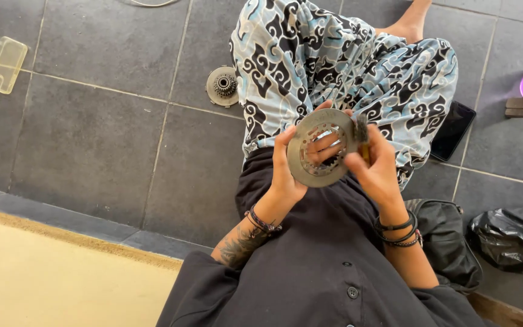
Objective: The person sits on the floor and scrubs a circular metal brake disc with a wire brush. They rotate the disc to clean different areas and briefly inspect it before continuing to scrub.
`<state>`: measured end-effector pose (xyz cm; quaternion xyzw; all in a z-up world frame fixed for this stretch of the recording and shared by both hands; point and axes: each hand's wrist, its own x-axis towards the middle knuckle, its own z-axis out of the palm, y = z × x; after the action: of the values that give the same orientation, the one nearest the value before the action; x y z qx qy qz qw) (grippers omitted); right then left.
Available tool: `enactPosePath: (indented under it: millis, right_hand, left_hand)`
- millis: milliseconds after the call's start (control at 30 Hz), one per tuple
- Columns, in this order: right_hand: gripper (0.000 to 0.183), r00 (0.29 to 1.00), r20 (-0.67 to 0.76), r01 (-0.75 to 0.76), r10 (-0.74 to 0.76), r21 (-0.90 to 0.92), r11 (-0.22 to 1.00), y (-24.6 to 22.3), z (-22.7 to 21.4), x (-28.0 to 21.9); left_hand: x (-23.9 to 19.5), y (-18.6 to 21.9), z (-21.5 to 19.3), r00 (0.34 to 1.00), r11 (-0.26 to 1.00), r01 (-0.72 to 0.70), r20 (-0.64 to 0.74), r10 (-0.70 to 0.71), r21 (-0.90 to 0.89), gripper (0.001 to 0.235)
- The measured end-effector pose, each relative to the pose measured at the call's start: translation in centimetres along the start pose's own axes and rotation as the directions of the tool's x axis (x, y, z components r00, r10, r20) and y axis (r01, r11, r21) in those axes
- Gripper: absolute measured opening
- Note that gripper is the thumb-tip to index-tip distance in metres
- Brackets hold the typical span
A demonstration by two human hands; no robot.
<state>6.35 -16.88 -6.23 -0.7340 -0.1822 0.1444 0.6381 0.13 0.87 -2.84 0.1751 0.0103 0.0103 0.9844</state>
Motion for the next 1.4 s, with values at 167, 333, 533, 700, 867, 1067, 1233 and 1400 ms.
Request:
enactPosePath:
  millis: [167, 333, 533, 700, 867, 1067, 1233, 1400]
  right_hand:
    - [0.020, 0.999, -0.006, -0.032, 0.032, 0.090, 0.995, -2.8, 1.8, 0.6]
    - [0.014, 0.985, -0.089, -0.124, 0.145, 0.214, 0.969, 0.5, 2.0, -0.1]
    - [0.028, 0.925, -0.119, -0.273, 0.362, 0.454, 0.848, 4.7, 1.5, 0.7]
    - [0.033, 0.828, 0.159, -0.423, 0.537, 0.806, 0.414, 10.6, 0.0, 1.9]
    - [0.027, 0.840, 0.258, -0.370, 0.478, 0.916, 0.155, 14.7, -1.6, 2.8]
    - [0.028, 0.835, 0.198, -0.319, 0.513, 0.934, 0.159, 15.2, -2.3, 3.4]
    - [0.029, 0.810, 0.176, -0.324, 0.560, 0.930, 0.176, 15.6, -2.4, 3.5]
    - [0.029, 0.813, 0.175, -0.309, 0.555, 0.938, 0.156, 16.0, -2.6, 3.5]
  left_hand:
    - [1.7, -0.4, -6.2, 0.935, 0.940, -0.132, -0.275, 0.223, 0.315, 0.044]
    - [6.6, 6.6, -12.8, 0.643, 0.447, -0.248, -0.199, 0.739, 0.859, 0.023]
    - [11.3, 12.7, -30.7, 0.693, -0.360, 0.267, 0.082, 0.717, 0.894, 0.037]
    - [11.7, 12.8, -32.7, 0.840, -0.593, 0.384, -0.002, 0.542, 0.707, 0.043]
    - [12.5, 12.7, -37.1, 0.879, -0.700, 0.414, -0.056, 0.473, 0.582, 0.044]
    - [12.4, 13.3, -37.0, 0.896, -0.750, 0.412, -0.080, 0.437, 0.518, 0.041]
    - [12.7, 13.9, -38.4, 0.901, -0.763, 0.411, -0.097, 0.422, 0.499, 0.042]
    - [12.4, 14.7, -38.7, 0.888, -0.763, 0.436, -0.094, 0.449, 0.477, 0.040]
